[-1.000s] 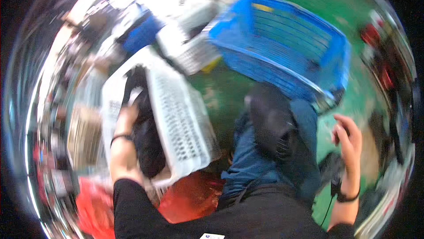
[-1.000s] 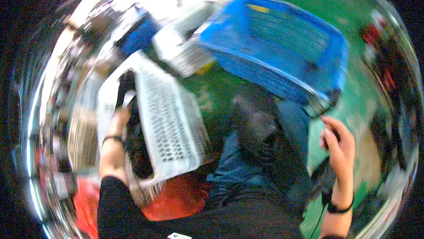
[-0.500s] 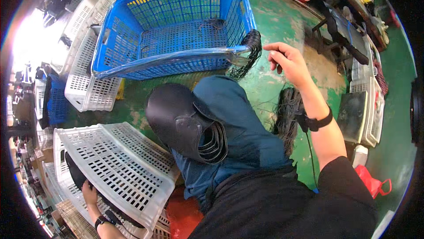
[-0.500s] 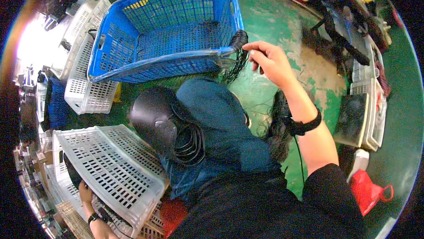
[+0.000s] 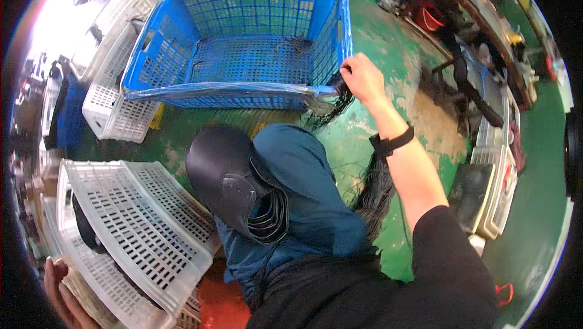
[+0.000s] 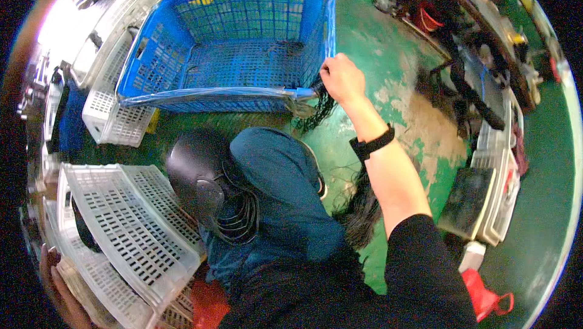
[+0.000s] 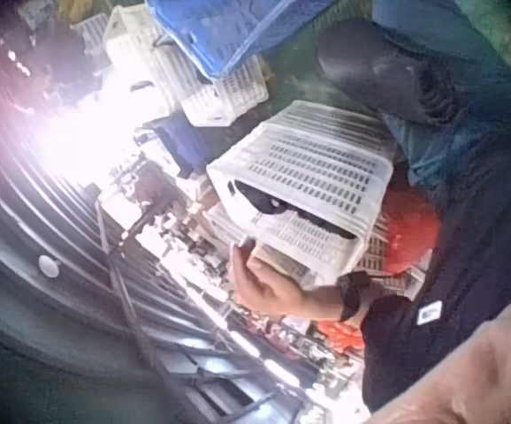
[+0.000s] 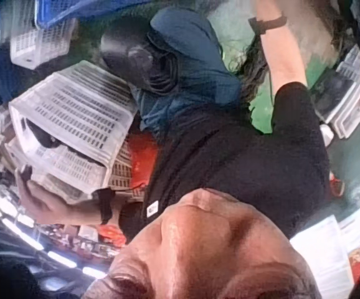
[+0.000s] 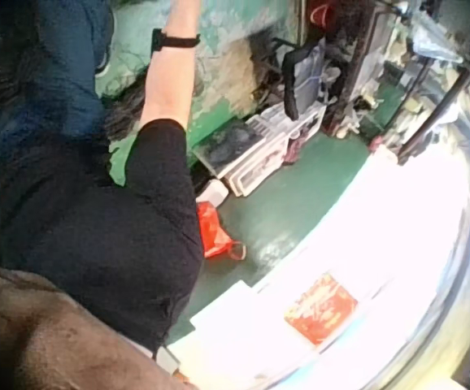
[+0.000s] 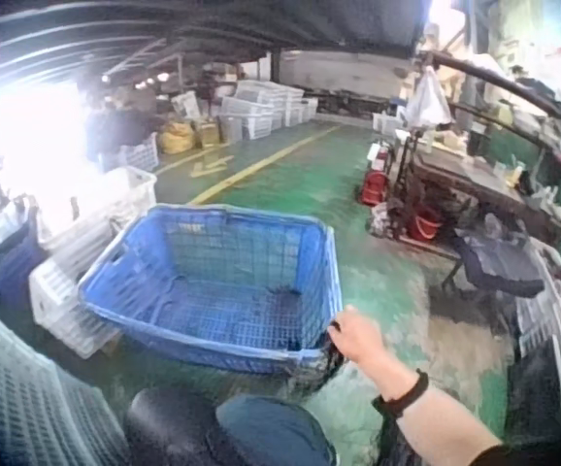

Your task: The person is threading laces through the eyelets of a black leather shoe.

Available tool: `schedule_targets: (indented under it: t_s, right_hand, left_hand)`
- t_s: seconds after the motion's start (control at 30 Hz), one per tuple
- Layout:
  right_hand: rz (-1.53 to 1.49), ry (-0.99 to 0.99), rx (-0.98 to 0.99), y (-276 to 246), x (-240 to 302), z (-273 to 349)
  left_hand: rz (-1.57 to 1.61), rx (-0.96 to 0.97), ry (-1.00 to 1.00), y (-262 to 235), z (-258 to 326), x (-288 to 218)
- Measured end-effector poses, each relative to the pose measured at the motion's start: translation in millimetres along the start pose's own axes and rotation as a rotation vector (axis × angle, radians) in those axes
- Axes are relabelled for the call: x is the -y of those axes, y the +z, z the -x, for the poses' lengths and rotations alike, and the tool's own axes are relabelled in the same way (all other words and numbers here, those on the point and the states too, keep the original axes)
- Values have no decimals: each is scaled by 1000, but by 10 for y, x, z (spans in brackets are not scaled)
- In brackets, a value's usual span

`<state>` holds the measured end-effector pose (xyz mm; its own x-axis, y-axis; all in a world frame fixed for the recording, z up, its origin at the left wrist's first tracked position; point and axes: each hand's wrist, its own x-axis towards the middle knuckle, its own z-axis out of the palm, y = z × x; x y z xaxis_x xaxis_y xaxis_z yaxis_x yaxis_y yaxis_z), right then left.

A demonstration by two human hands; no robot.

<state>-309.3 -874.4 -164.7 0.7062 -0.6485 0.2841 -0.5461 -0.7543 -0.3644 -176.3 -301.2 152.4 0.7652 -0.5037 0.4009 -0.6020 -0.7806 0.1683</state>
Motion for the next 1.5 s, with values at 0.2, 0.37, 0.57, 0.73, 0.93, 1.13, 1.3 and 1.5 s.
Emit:
schedule_targets:
  t_s: [0.2, 0.37, 0.57, 0.73, 0.93, 1.13, 1.3, 1.5]
  right_hand:
    - [-744, 41, -10, -900, 980, 380]
    - [-1012, -433, 307, -1860, 1475, 981]
    - [-1096, 366, -98, -2061, 74, 1447]
    - [-126, 440, 286, -1446, -574, 1947]
    - [-304, -58, 307, -1251, 709, 1742]
    - [-851, -446, 647, -1170, 1677, 1596]
    - [-911, -434, 681, -817, 1598, 1416]
    - [-1339, 267, 856, -533, 1408, 1281]
  left_hand:
    - [426, 115, 275, 1041, -4, -1550]
    - [864, 324, 577, 2076, -121, -2176]
    - [867, 705, 388, 1931, 109, -1696]
    - [623, 740, 422, 1742, 400, -1408]
    - [516, 763, 566, 1767, 577, -1549]
    - [367, 451, 554, 1967, 406, -1710]
    - [446, 388, 516, 2239, 388, -1658]
    - [304, 393, 298, 2419, 477, -1425]
